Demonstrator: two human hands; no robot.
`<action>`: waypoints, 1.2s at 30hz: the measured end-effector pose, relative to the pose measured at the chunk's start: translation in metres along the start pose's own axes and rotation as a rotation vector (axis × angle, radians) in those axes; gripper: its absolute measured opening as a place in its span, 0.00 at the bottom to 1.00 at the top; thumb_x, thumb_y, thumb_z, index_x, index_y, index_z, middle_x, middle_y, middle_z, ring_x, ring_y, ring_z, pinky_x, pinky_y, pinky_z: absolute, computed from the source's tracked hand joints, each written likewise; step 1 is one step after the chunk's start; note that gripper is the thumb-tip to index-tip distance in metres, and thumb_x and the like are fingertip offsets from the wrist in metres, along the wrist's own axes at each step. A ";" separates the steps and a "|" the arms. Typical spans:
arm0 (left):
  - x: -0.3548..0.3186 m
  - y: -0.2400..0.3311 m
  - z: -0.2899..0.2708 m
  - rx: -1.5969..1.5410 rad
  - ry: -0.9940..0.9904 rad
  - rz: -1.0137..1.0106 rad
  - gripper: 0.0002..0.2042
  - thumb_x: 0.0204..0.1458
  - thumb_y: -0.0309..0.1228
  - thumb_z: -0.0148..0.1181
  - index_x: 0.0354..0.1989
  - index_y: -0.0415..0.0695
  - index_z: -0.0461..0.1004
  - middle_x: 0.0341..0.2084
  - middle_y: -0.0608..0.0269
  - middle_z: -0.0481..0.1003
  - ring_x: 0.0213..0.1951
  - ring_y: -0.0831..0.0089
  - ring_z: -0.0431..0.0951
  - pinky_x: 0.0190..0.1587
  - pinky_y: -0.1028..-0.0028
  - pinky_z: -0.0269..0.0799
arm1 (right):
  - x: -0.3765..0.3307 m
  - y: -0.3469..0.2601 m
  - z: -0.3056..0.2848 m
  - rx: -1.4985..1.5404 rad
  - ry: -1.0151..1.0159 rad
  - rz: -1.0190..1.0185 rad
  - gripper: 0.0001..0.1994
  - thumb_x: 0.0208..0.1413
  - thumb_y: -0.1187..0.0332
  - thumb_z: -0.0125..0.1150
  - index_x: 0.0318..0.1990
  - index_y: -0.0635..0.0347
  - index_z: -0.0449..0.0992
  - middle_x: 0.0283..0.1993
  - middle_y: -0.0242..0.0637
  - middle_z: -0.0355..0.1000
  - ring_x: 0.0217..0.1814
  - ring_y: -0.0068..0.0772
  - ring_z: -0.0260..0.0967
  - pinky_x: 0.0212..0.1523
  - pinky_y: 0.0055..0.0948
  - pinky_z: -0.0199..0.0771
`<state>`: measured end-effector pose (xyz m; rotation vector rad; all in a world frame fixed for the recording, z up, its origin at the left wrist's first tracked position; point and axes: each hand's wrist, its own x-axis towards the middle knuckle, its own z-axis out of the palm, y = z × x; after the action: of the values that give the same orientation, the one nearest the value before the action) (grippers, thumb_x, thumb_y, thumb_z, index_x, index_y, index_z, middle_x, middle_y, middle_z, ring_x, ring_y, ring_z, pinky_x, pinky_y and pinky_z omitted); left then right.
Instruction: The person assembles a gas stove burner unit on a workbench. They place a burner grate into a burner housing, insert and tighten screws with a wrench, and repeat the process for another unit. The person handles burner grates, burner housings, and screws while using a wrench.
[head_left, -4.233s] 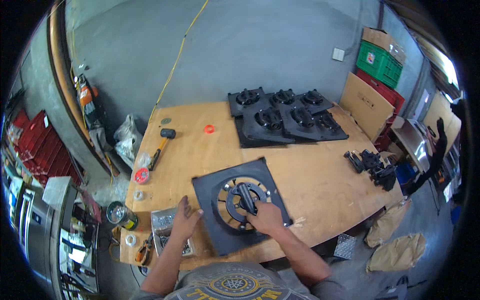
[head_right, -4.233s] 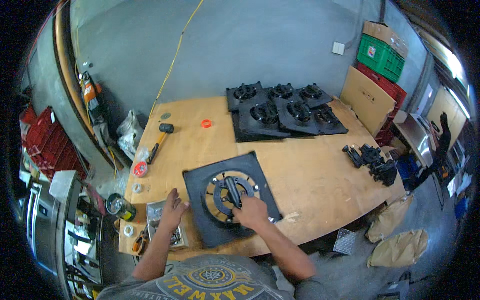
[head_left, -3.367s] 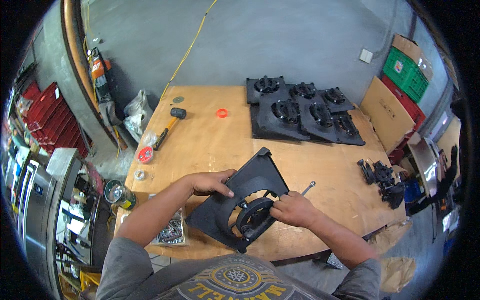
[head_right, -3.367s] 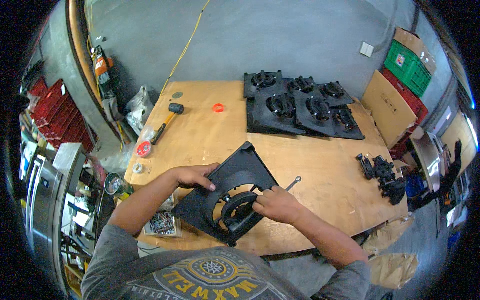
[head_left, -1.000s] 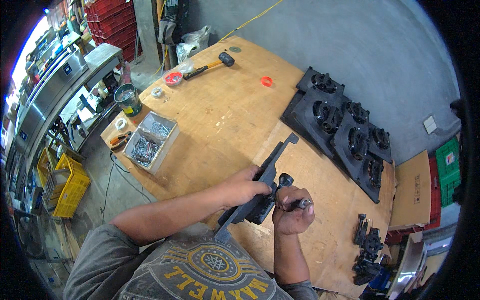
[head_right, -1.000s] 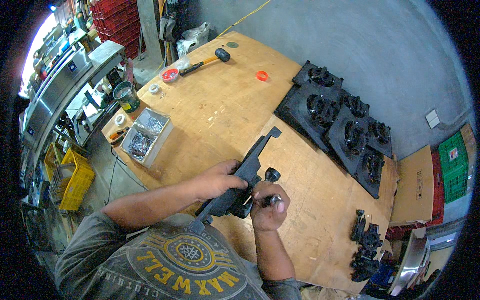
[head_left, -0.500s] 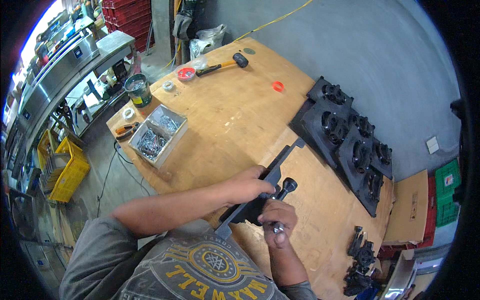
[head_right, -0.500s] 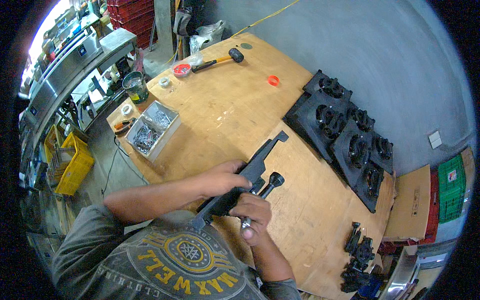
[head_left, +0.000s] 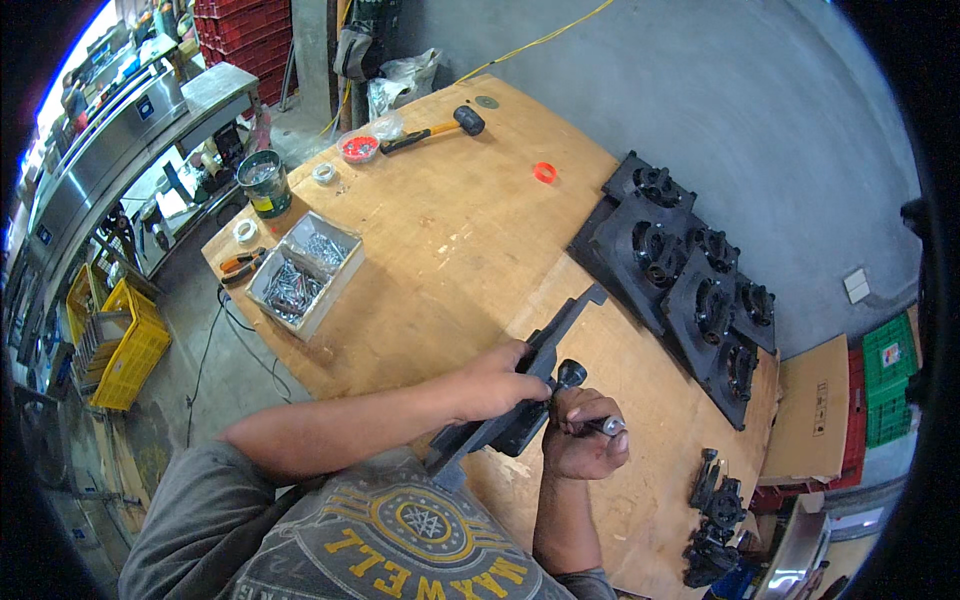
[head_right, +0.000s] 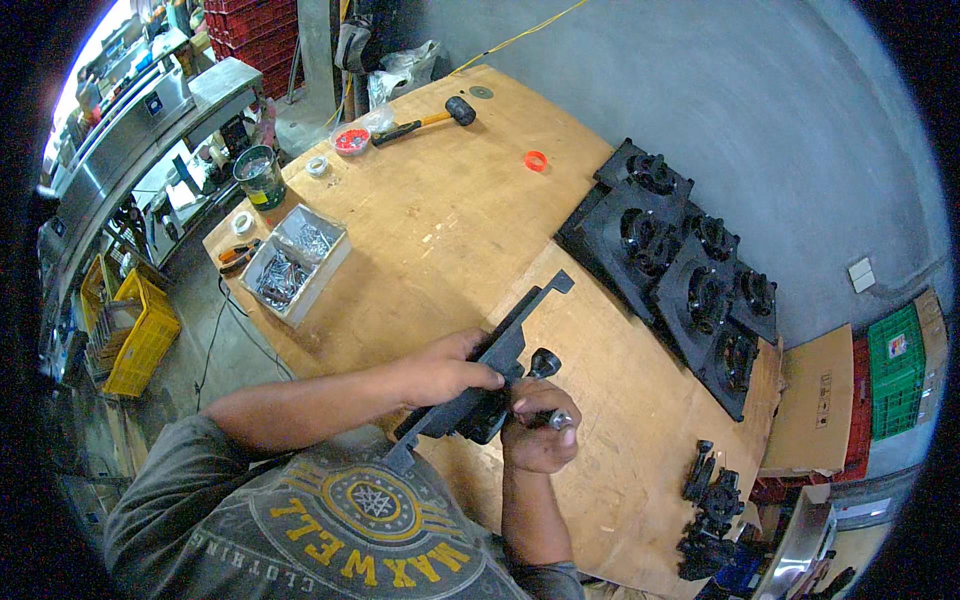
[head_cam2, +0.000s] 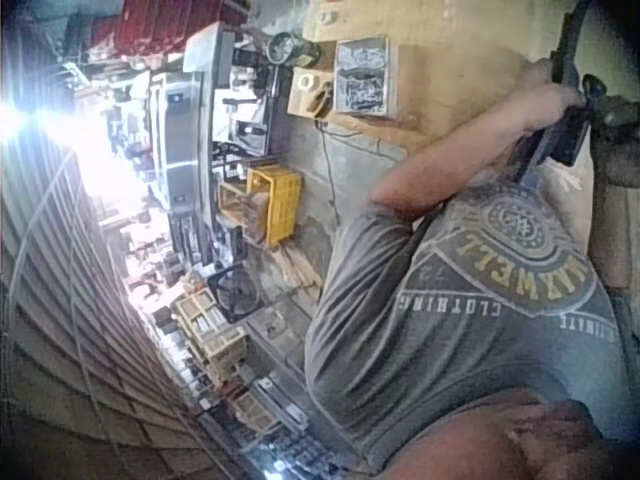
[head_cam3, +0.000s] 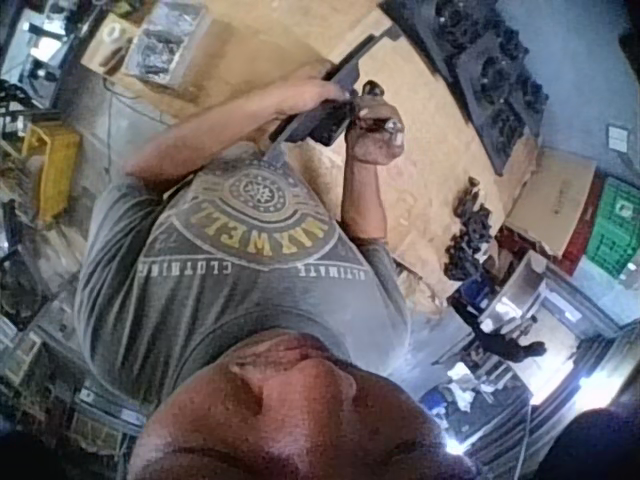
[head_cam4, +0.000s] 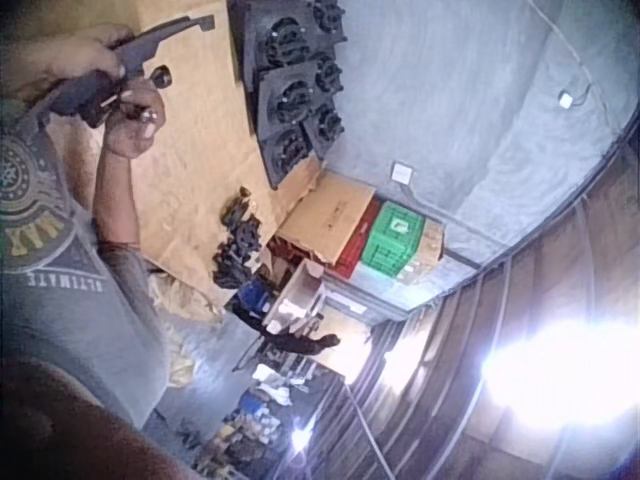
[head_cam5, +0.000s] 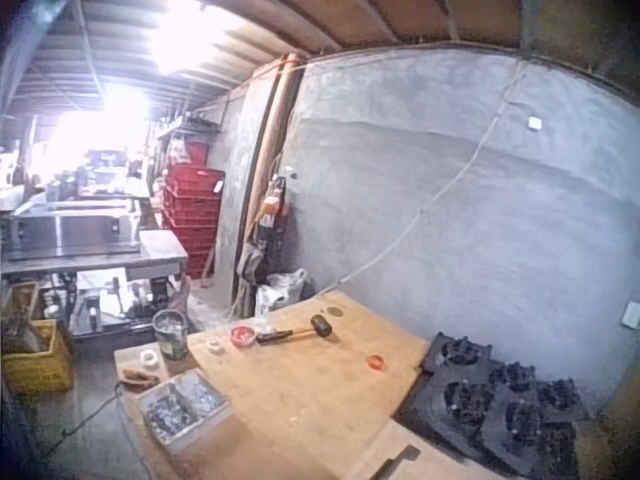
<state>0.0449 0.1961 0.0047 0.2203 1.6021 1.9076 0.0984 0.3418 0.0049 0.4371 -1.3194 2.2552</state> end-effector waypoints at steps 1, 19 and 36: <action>0.002 -0.005 -0.001 0.016 -0.011 0.008 0.22 0.51 0.28 0.61 0.53 0.32 0.67 0.40 0.55 0.76 0.43 0.70 0.76 0.47 0.69 0.73 | 0.000 0.000 0.000 -0.036 -0.032 0.004 0.30 0.54 0.42 0.48 0.24 0.66 0.73 0.13 0.34 0.56 0.17 0.29 0.50 0.23 0.32 0.47; -0.007 0.010 -0.003 0.019 0.053 0.005 0.21 0.47 0.33 0.61 0.47 0.32 0.70 0.36 0.52 0.76 0.38 0.69 0.75 0.42 0.69 0.72 | 0.046 0.018 -0.002 0.223 0.552 0.527 0.22 0.66 0.45 0.44 0.30 0.54 0.68 0.16 0.25 0.53 0.16 0.21 0.47 0.19 0.23 0.48; -0.006 0.008 -0.013 -0.091 0.012 -0.053 0.22 0.49 0.31 0.61 0.50 0.31 0.69 0.37 0.51 0.76 0.36 0.69 0.77 0.40 0.70 0.74 | 0.045 0.030 -0.009 0.267 0.559 0.520 0.18 0.68 0.51 0.42 0.35 0.55 0.68 0.16 0.24 0.53 0.14 0.19 0.47 0.13 0.21 0.48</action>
<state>0.0403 0.1813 0.0107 0.1269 1.5100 1.9395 0.0440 0.3481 0.0018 -0.4887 -0.9058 2.6998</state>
